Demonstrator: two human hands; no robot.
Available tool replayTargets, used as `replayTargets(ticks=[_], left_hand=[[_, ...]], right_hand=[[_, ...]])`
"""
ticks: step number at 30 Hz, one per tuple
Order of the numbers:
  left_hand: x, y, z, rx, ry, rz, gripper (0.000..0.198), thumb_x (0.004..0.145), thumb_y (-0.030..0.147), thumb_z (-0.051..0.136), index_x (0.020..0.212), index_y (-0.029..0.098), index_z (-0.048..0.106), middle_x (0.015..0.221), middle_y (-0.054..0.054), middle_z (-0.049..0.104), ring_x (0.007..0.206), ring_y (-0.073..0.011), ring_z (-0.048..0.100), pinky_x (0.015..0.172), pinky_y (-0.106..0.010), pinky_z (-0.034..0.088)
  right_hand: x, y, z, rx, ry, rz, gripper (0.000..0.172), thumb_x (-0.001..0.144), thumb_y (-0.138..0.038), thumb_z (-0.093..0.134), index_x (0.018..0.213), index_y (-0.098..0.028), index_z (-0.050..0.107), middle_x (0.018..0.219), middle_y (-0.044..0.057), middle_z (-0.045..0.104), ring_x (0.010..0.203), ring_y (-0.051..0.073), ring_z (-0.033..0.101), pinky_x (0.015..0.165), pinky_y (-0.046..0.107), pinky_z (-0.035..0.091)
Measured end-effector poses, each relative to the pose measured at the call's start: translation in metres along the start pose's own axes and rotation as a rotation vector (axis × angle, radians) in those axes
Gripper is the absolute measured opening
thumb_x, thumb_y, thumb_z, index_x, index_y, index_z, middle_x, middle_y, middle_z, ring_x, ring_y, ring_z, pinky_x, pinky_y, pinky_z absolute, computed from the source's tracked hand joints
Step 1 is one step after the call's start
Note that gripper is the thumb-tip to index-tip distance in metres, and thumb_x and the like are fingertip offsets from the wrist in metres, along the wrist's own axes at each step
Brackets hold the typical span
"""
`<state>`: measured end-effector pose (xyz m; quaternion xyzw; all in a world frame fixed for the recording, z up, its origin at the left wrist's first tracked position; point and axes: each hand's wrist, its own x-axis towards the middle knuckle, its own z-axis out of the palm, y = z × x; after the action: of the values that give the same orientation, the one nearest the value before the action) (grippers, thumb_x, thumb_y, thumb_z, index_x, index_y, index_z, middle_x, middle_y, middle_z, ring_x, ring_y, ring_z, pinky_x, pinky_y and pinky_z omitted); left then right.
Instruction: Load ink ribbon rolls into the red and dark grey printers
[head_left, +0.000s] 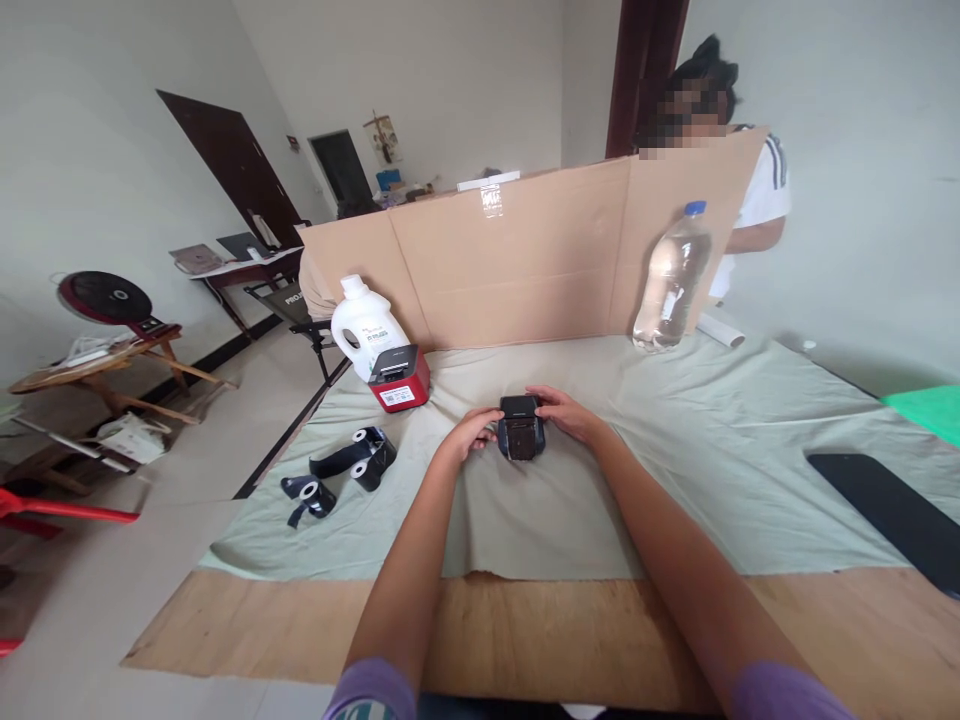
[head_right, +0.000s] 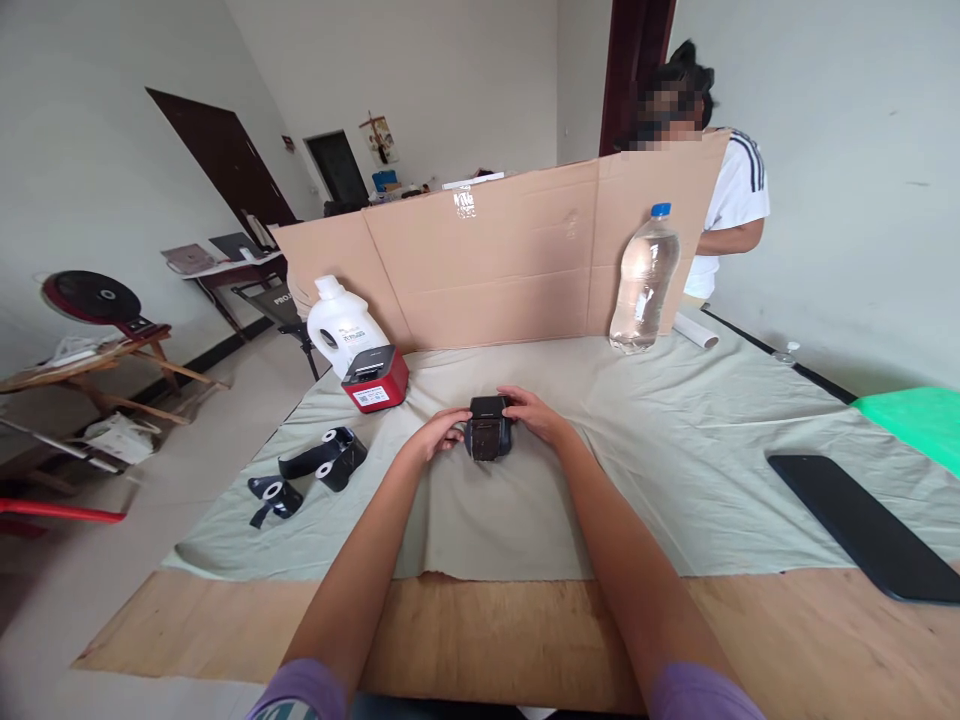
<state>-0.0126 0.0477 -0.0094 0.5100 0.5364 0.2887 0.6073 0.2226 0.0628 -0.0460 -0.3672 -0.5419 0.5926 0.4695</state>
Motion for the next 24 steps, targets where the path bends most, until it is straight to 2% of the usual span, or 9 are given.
replayTargets(ticks=[4, 10, 13, 19, 24], left_hand=[[0.005, 0.007, -0.005, 0.067, -0.05, -0.024, 0.047, 0.076, 0.045, 0.074, 0.116, 0.02, 0.068, 0.091, -0.002, 0.067, 0.051, -0.004, 0.049, 0.041, -0.015, 0.021], [0.01, 0.003, -0.01, 0.081, -0.148, -0.022, 0.058, 0.077, 0.046, 0.074, 0.129, 0.021, 0.062, 0.067, 0.005, 0.052, 0.043, -0.0036, 0.038, 0.04, -0.017, 0.016], [0.012, 0.001, -0.011, 0.073, -0.147, -0.014, 0.061, 0.08, 0.045, 0.072, 0.134, 0.022, 0.06, 0.066, 0.005, 0.05, 0.042, -0.0039, 0.039, 0.039, -0.018, 0.014], [0.014, -0.003, -0.008, 0.109, -0.08, -0.002, 0.064, 0.082, 0.043, 0.071, 0.14, 0.022, 0.057, 0.067, 0.004, 0.054, 0.044, -0.005, 0.046, 0.039, -0.017, 0.019], [0.01, -0.002, -0.006, 0.113, -0.071, 0.011, 0.063, 0.086, 0.043, 0.066, 0.143, 0.018, 0.054, 0.055, 0.007, 0.046, 0.037, -0.0054, 0.037, 0.038, -0.018, 0.018]], right_hand=[[0.002, 0.0, -0.003, -0.024, -0.031, 0.032, 0.057, 0.065, -0.022, 0.074, 0.121, -0.026, 0.067, 0.125, 0.004, 0.067, 0.116, 0.025, 0.057, 0.104, 0.041, 0.041], [0.005, -0.001, -0.007, -0.069, -0.078, 0.07, 0.06, 0.066, -0.017, 0.07, 0.125, -0.028, 0.066, 0.126, 0.002, 0.066, 0.121, 0.025, 0.055, 0.108, 0.042, 0.038], [0.005, -0.004, -0.008, -0.073, -0.095, 0.082, 0.059, 0.068, -0.017, 0.07, 0.126, -0.03, 0.066, 0.126, 0.002, 0.066, 0.122, 0.025, 0.055, 0.107, 0.041, 0.039], [0.001, -0.008, -0.003, -0.104, -0.088, 0.08, 0.057, 0.069, -0.016, 0.066, 0.125, -0.029, 0.066, 0.123, 0.001, 0.068, 0.118, 0.026, 0.056, 0.105, 0.041, 0.041], [-0.001, -0.009, 0.002, -0.116, -0.041, 0.104, 0.055, 0.067, -0.018, 0.065, 0.122, -0.028, 0.068, 0.118, 0.001, 0.069, 0.114, 0.025, 0.057, 0.103, 0.041, 0.041]])
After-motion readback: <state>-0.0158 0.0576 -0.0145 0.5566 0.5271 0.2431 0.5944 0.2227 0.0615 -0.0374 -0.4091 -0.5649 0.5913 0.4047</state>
